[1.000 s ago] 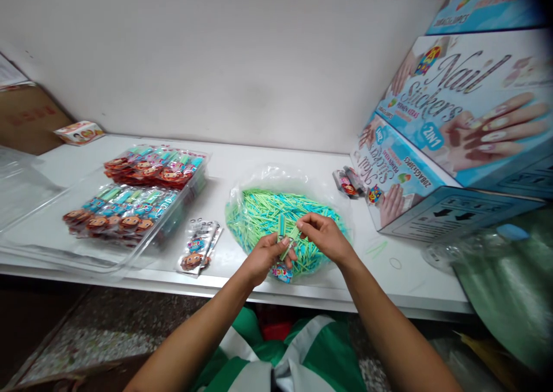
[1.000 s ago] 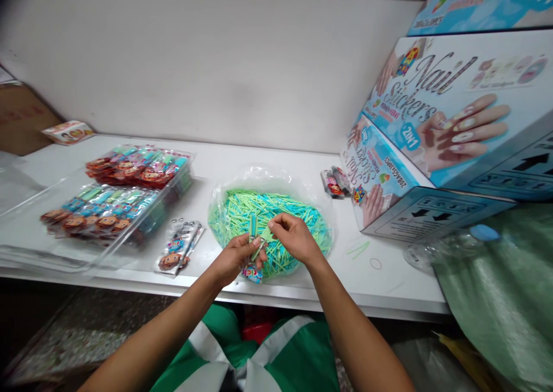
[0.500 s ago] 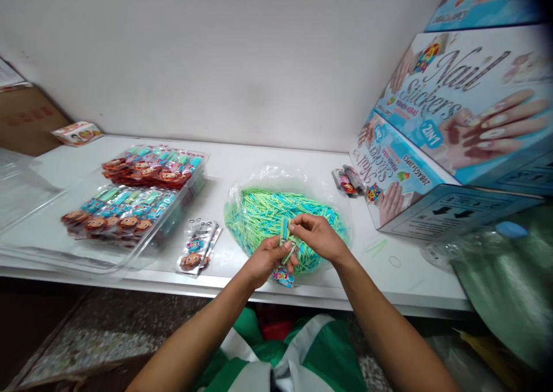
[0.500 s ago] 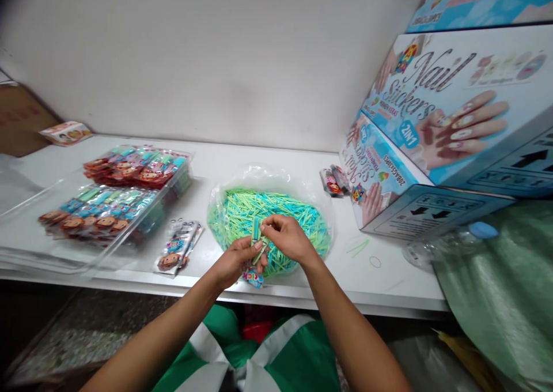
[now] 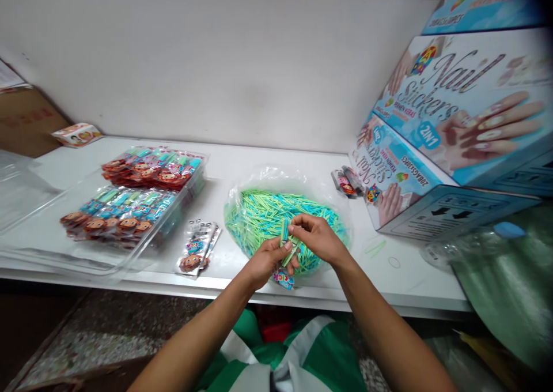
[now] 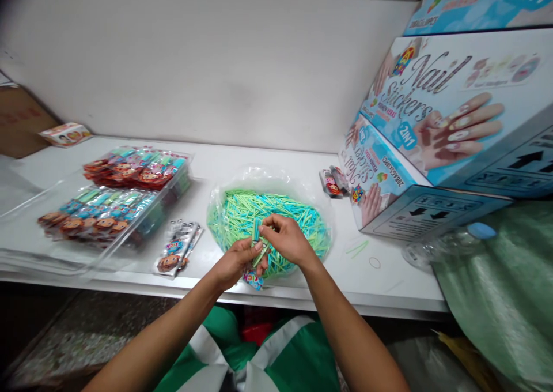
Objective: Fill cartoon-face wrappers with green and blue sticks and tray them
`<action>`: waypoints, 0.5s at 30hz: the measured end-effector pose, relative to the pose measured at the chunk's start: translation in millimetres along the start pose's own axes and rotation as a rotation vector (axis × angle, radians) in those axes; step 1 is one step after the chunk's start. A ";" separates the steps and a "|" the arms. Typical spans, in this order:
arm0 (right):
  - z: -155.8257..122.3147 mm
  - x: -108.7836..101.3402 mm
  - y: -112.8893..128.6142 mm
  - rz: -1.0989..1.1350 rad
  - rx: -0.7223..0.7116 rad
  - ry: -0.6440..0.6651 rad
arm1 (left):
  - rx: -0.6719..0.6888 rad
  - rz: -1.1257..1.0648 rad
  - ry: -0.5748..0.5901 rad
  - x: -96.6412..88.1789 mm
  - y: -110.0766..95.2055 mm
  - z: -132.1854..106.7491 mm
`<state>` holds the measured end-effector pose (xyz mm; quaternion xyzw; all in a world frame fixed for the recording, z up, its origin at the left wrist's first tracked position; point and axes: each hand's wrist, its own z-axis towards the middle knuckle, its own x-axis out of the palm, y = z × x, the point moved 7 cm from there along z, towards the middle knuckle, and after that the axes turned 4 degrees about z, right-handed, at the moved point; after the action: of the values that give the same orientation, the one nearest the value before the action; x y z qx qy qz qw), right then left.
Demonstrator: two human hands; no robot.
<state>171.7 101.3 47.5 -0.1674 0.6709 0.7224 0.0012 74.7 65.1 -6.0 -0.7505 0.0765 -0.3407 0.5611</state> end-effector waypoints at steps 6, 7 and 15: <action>0.4 -1.1 -1.4 -0.024 -0.006 -0.009 | -0.004 -0.006 0.015 1.0 1.2 -0.3; -0.1 -1.5 -2.0 -0.027 -0.007 -0.011 | 0.000 -0.005 0.016 0.9 1.2 -0.2; -5.7 -0.7 -1.4 -0.007 -0.001 0.017 | 0.000 0.004 0.020 0.2 2.7 1.0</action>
<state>174.0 96.1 46.0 -0.1759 0.6697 0.7215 -0.0020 76.2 64.8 -8.5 -0.7470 0.0837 -0.3469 0.5609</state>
